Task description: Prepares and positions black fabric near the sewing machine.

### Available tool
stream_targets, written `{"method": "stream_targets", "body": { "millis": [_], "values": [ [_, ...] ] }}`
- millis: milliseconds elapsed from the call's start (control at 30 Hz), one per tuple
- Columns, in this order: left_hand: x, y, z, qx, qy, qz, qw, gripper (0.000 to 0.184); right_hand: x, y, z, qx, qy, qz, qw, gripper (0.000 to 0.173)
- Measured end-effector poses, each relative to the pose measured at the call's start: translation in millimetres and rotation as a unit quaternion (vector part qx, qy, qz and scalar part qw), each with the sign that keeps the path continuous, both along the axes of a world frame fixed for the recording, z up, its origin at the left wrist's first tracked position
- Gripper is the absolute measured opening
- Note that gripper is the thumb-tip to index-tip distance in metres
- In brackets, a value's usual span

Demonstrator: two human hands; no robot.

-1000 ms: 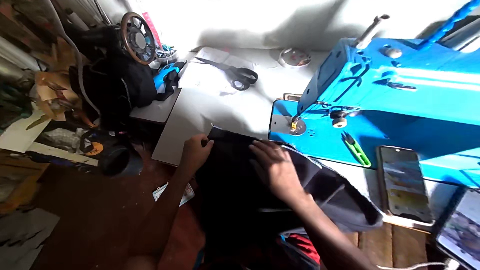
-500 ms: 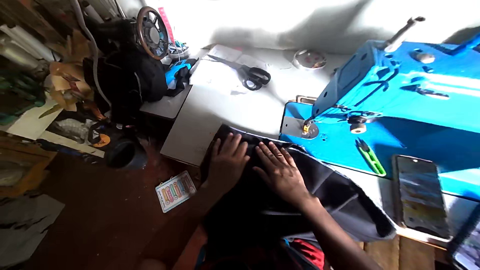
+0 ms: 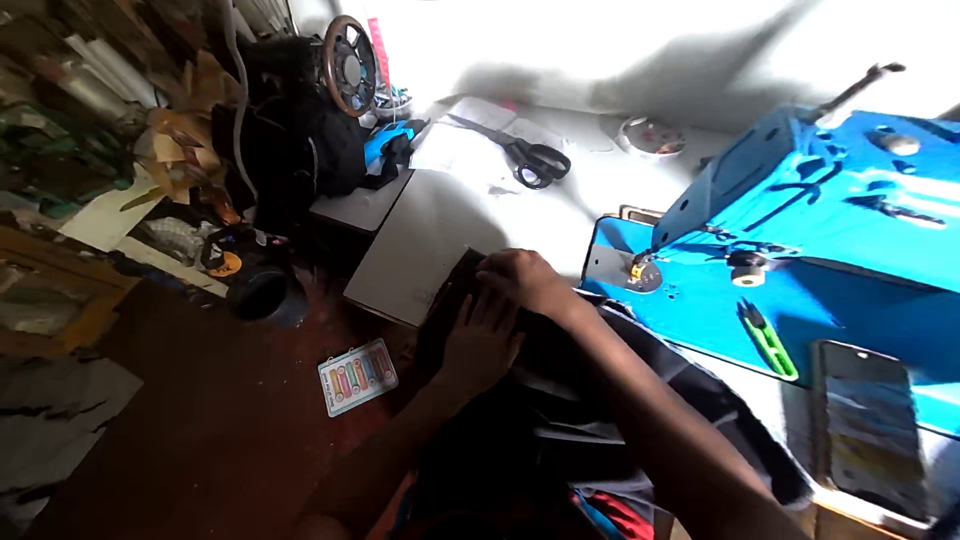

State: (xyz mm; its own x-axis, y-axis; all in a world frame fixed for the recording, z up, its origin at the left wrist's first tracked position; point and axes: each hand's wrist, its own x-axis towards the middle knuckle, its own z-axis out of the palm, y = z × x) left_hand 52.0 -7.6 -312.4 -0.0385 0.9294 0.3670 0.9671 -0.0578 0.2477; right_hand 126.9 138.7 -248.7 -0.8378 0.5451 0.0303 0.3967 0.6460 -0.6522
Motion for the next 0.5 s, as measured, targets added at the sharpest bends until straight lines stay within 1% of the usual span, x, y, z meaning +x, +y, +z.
{"method": "stream_targets", "body": {
  "millis": [100, 167, 267, 300, 333, 400, 433, 467, 500],
  "values": [
    [-2, 0, -11, 0.107, -0.010, -0.005, 0.994, 0.040, -19, 3, 11, -0.015, -0.040, 0.068, 0.997, 0.019],
    [-3, 0, -18, 0.162, -0.020, -0.015, 0.987, 0.036, -28, 2, 15, -0.037, -0.067, 0.088, 0.993, 0.016],
    [-7, 0, -20, 0.206, -0.051, -0.038, 0.976, 0.030, -32, 5, 5, -0.067, -0.046, 0.092, 0.992, 0.012],
    [-9, -3, -18, 0.214, -0.079, -0.033, 0.973, 0.027, -31, 5, 3, -0.080, -0.040, 0.089, 0.992, 0.012],
    [-10, -8, -14, 0.219, -0.111, -0.005, 0.969, 0.025, -30, 6, 0, -0.091, -0.033, 0.088, 0.991, 0.011],
    [-17, -18, 3, 0.191, -0.148, 0.116, 0.964, 0.028, -26, 10, -6, -0.109, 0.008, 0.100, 0.989, 0.010],
    [-23, -22, 14, 0.146, -0.167, 0.169, 0.960, 0.037, -23, 11, -11, -0.116, 0.040, 0.110, 0.986, 0.009],
    [-32, -24, 23, 0.094, -0.186, 0.201, 0.957, 0.051, -20, 13, -17, -0.123, 0.072, 0.120, 0.982, 0.008],
    [-42, -25, 29, 0.047, -0.200, 0.214, 0.955, 0.062, -17, 14, -22, -0.130, 0.102, 0.129, 0.978, 0.008]
  ]
}}
